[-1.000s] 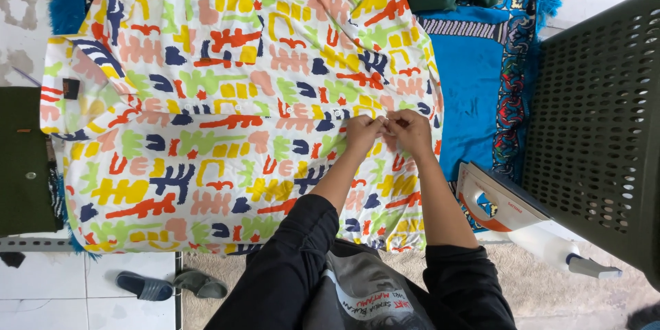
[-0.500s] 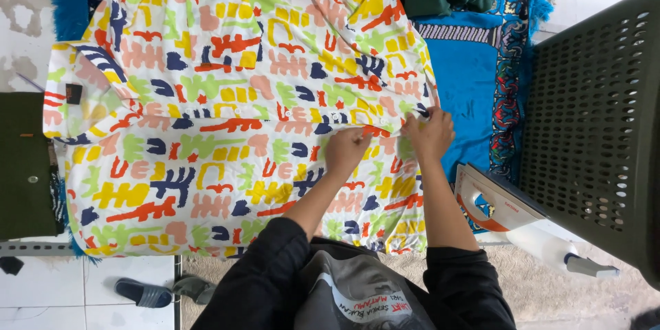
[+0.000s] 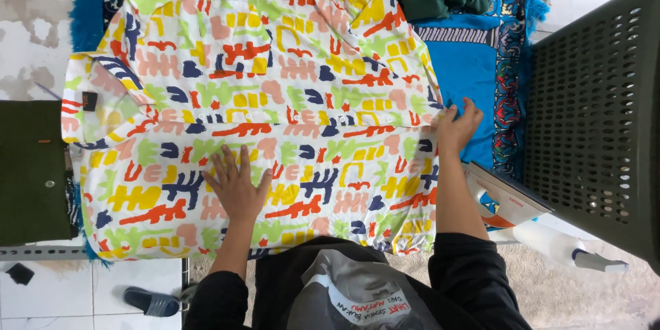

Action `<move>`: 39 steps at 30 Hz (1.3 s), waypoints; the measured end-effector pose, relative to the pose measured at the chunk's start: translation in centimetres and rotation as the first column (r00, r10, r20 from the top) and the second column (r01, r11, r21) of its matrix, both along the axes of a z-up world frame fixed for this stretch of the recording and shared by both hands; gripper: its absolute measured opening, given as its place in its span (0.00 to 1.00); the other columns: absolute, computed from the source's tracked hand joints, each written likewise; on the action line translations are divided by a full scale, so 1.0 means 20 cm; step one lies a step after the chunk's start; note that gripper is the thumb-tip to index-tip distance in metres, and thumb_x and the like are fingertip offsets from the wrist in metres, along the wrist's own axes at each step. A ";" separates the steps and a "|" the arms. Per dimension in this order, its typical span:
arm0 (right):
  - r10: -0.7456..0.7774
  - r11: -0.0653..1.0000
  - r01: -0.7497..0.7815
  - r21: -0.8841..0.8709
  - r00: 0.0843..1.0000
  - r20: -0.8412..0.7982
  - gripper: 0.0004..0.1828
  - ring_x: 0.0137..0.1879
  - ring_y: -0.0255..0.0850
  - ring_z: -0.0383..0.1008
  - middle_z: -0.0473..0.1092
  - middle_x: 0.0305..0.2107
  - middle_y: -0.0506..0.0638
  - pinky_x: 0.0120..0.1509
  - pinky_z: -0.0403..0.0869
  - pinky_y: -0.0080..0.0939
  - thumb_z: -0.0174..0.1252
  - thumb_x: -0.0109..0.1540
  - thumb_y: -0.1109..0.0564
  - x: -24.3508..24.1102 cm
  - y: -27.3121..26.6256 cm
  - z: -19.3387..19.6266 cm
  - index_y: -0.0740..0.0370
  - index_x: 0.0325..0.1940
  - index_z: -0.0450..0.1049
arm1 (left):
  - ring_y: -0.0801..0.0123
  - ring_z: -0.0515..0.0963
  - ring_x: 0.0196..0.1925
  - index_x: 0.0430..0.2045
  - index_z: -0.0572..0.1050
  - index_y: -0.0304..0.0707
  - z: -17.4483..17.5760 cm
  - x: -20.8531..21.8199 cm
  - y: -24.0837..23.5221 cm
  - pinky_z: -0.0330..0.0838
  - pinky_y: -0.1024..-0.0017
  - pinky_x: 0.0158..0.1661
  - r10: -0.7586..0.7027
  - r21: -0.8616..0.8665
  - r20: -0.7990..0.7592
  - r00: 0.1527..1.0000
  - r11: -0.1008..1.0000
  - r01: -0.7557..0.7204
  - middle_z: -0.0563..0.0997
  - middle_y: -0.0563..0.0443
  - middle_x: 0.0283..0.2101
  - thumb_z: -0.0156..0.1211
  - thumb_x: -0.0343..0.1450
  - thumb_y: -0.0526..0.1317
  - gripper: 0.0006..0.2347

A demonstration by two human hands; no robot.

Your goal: The person folds a colorful patterned shirt on a table, smoothing it and aligning the edges. They then pick up a dark patterned shirt and place it on top of the folded shirt, adjusting its position.

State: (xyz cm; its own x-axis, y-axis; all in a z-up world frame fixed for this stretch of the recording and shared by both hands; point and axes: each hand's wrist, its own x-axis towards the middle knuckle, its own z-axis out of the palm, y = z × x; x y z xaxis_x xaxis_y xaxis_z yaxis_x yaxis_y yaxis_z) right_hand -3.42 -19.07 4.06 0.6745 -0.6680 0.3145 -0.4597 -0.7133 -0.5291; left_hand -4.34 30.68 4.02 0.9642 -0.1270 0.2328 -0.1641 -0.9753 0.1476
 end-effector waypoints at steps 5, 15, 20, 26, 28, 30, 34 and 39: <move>-0.173 0.984 0.168 -0.056 0.980 -0.096 0.30 0.66 0.61 0.60 0.55 0.60 0.62 0.65 0.61 0.63 0.59 0.69 0.52 -0.15 0.16 -0.06 0.59 0.73 0.58 | 0.27 0.45 0.77 0.74 0.59 0.51 0.02 0.00 0.10 0.40 0.20 0.62 0.202 -0.041 -0.235 0.951 0.975 -0.218 0.53 0.30 0.77 0.44 0.73 0.64 0.34; 0.137 0.983 -0.176 -0.043 0.880 -0.455 0.37 0.80 0.66 0.43 0.47 0.75 0.70 0.77 0.42 0.77 0.43 0.71 0.45 -0.46 0.45 0.05 0.70 0.79 0.51 | 0.50 0.41 0.80 0.75 0.55 0.56 0.06 -0.11 0.51 0.24 0.05 0.48 0.530 -0.123 -0.331 0.781 0.796 -0.593 0.50 0.45 0.79 0.39 0.79 0.58 0.27; 0.086 0.990 -0.132 -0.053 0.854 -0.513 0.39 0.82 0.63 0.39 0.45 0.76 0.68 0.80 0.37 0.69 0.37 0.72 0.38 -0.63 0.51 0.04 0.67 0.80 0.51 | 0.54 0.41 0.81 0.75 0.52 0.54 0.05 -0.23 0.59 0.22 0.15 0.60 0.572 -0.151 -0.300 0.763 0.762 -0.630 0.45 0.43 0.80 0.43 0.77 0.55 0.29; -0.010 0.991 0.092 0.092 0.754 -0.657 0.47 0.82 0.56 0.32 0.31 0.78 0.61 0.81 0.41 0.64 0.32 0.65 0.29 -1.27 0.84 0.32 0.54 0.81 0.36 | 0.34 0.47 0.79 0.76 0.37 0.49 -0.07 -0.57 0.92 0.56 0.40 0.67 0.697 -0.456 -0.642 0.320 -0.012 -0.890 0.29 0.38 0.78 0.34 0.76 0.63 0.35; -0.112 0.925 0.306 0.225 0.785 -0.609 0.53 0.82 0.57 0.27 0.27 0.78 0.60 0.81 0.42 0.69 0.42 0.60 0.28 -1.39 0.92 0.35 0.52 0.81 0.32 | 0.44 0.54 0.77 0.75 0.38 0.51 0.05 -0.61 0.99 0.57 0.45 0.67 0.575 -0.599 -0.706 0.413 -0.175 -0.781 0.42 0.43 0.77 0.44 0.74 0.59 0.36; -0.218 0.798 0.487 0.356 0.783 -0.582 0.62 0.82 0.58 0.22 0.23 0.78 0.58 0.80 0.44 0.73 0.53 0.56 0.28 -1.45 0.94 0.34 0.50 0.82 0.27 | 0.55 0.61 0.75 0.74 0.38 0.53 0.10 -0.65 1.03 0.59 0.51 0.67 0.444 -0.672 -0.733 0.516 -0.355 -0.649 0.56 0.47 0.77 0.54 0.72 0.55 0.38; -0.389 0.429 0.584 0.689 0.808 -0.442 0.55 0.68 0.54 0.51 0.44 0.70 0.58 0.73 0.57 0.62 0.63 0.62 0.45 -1.47 0.94 0.27 0.52 0.80 0.33 | 0.59 0.67 0.70 0.71 0.47 0.54 0.01 -0.68 1.15 0.60 0.54 0.66 0.323 -0.624 -0.777 0.540 -0.281 -0.729 0.66 0.51 0.71 0.57 0.73 0.47 0.32; -0.372 0.369 0.382 0.847 0.896 -0.242 0.31 0.26 0.41 0.71 0.68 0.36 0.52 0.41 0.80 0.52 0.75 0.61 0.43 -1.76 0.57 -0.25 0.65 0.52 0.67 | 0.51 0.82 0.53 0.56 0.74 0.35 -0.16 -0.72 1.22 0.77 0.55 0.49 0.418 -0.678 -0.732 0.538 -0.377 -0.631 0.80 0.34 0.51 0.75 0.69 0.41 0.23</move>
State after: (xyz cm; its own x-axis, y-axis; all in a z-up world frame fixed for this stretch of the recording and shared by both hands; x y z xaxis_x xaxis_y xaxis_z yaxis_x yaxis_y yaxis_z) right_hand -38.52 -7.75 -0.91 0.2782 -0.7653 -0.5804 -0.5644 0.3587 -0.7435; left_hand -18.65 55.09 0.82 0.4681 0.6433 -0.6059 0.4445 0.4212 0.7906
